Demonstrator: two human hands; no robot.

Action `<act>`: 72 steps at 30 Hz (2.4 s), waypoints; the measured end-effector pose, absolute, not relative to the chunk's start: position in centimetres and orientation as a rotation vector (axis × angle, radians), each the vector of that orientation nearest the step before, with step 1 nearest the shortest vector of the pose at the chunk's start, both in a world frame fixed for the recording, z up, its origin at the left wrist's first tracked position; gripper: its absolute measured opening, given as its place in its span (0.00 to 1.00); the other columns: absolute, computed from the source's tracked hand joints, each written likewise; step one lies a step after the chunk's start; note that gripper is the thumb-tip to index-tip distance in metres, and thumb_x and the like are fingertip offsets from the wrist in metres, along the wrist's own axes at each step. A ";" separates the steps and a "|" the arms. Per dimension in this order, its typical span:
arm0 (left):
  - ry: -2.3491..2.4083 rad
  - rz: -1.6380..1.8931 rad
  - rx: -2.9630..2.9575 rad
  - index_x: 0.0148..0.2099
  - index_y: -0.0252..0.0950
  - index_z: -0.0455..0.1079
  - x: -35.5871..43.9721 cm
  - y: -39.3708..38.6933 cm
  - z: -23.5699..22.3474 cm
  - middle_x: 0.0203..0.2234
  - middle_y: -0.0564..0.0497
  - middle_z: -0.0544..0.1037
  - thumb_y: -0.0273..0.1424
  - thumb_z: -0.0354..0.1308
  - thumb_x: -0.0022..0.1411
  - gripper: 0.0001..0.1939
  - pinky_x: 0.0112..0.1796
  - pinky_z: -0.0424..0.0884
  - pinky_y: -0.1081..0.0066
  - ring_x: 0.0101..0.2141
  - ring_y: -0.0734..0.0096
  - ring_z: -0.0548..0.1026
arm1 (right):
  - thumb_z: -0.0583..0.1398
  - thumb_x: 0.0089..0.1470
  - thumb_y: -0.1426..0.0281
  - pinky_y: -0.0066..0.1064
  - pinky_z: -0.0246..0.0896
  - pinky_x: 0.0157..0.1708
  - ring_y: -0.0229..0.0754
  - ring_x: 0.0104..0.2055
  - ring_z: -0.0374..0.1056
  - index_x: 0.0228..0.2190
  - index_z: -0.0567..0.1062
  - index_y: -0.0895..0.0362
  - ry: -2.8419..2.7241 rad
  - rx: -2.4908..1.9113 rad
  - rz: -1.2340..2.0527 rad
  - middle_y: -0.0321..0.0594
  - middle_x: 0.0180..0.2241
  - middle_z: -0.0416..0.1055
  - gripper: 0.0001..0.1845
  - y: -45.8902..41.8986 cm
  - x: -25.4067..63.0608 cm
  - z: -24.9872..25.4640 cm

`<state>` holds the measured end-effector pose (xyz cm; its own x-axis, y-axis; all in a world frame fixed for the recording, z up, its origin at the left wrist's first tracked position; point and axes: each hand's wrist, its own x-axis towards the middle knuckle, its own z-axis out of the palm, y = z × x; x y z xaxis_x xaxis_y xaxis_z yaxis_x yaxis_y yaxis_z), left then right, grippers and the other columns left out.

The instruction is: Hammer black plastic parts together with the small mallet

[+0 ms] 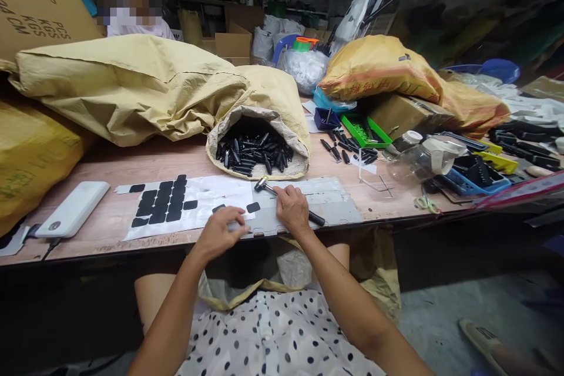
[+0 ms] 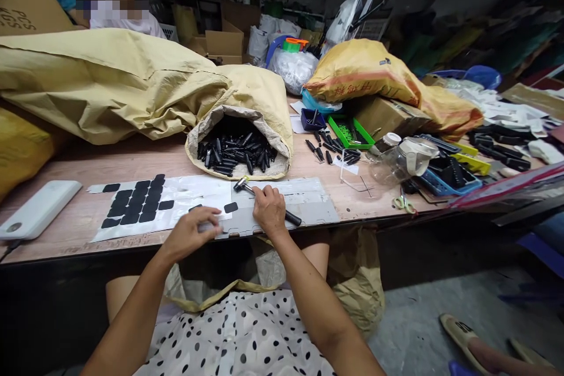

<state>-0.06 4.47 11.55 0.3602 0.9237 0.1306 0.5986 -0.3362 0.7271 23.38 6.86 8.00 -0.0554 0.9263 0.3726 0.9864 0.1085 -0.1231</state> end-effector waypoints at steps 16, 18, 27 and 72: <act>2.192 0.971 1.429 0.28 0.40 0.74 1.9 20.7 11.7 0.29 0.45 0.79 0.30 0.67 0.48 0.05 0.41 0.75 0.55 0.39 0.49 0.79 | 0.56 0.63 0.74 0.35 0.54 0.38 0.47 0.41 0.61 0.50 0.79 0.48 -2.045 -1.858 -0.171 0.44 0.38 0.70 0.19 6.9 23.3 8.5; 2.151 1.020 1.474 0.32 0.39 0.76 1.6 19.2 12.2 0.30 0.47 0.81 0.32 0.65 0.52 0.04 0.41 0.75 0.59 0.39 0.53 0.79 | 0.56 0.63 0.74 0.35 0.54 0.38 0.47 0.41 0.61 0.50 0.79 0.49 -2.049 -1.861 -0.162 0.44 0.38 0.70 0.19 6.9 23.3 8.6; 1.654 0.956 1.921 0.41 0.40 0.81 -0.5 7.5 10.3 0.30 0.52 0.80 0.36 0.63 0.57 0.11 0.33 0.72 0.69 0.27 0.68 0.73 | 0.56 0.63 0.75 0.35 0.53 0.38 0.48 0.41 0.61 0.50 0.80 0.49 -2.034 -1.882 -0.142 0.43 0.38 0.71 0.19 6.8 23.3 8.9; 1.684 0.978 1.933 0.36 0.41 0.80 0.2 6.2 8.2 0.29 0.53 0.76 0.32 0.66 0.52 0.06 0.38 0.72 0.67 0.33 0.64 0.75 | 0.53 0.64 0.76 0.30 0.66 0.45 0.43 0.44 0.70 0.55 0.78 0.50 -1.981 -1.614 0.090 0.40 0.39 0.75 0.23 6.1 22.4 10.3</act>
<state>0.19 6.20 8.17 0.0320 0.9690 0.2448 0.6927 -0.1981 0.6934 22.36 6.06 10.30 -0.1031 0.9163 0.3870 0.8773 0.2672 -0.3988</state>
